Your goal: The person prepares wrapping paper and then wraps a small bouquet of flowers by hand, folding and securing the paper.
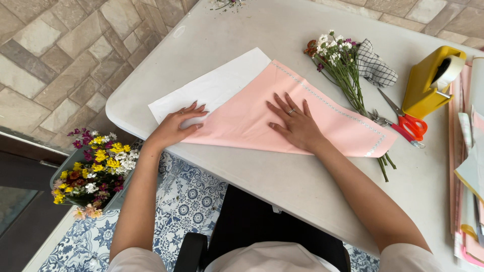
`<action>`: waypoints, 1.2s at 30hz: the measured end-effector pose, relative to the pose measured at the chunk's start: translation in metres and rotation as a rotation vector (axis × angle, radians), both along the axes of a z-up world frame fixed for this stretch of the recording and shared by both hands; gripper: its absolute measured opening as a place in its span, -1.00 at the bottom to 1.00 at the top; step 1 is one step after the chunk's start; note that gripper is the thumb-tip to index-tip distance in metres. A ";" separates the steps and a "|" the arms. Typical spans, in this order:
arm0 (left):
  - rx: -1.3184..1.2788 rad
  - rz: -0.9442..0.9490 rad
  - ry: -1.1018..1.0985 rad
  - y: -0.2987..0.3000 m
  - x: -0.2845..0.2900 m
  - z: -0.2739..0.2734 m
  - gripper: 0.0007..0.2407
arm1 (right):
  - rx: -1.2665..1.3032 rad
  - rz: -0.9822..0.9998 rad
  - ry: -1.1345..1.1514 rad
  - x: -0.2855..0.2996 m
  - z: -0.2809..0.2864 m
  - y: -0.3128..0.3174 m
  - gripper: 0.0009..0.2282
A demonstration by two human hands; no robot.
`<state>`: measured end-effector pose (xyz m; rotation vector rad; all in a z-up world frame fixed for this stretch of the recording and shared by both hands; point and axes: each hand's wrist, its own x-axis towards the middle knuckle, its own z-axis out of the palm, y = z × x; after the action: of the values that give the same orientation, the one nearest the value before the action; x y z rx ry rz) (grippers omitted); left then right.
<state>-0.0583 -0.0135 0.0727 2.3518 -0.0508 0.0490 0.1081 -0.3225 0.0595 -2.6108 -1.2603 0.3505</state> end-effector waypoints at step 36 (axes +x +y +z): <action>0.543 0.047 -0.066 -0.141 0.023 -0.048 -0.56 | 0.331 0.065 0.009 -0.081 -0.033 0.015 -0.42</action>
<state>-0.0349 -0.1550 0.0250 2.8944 -0.0455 0.1519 0.0272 -0.3077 0.0269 -2.2916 -1.2798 0.1485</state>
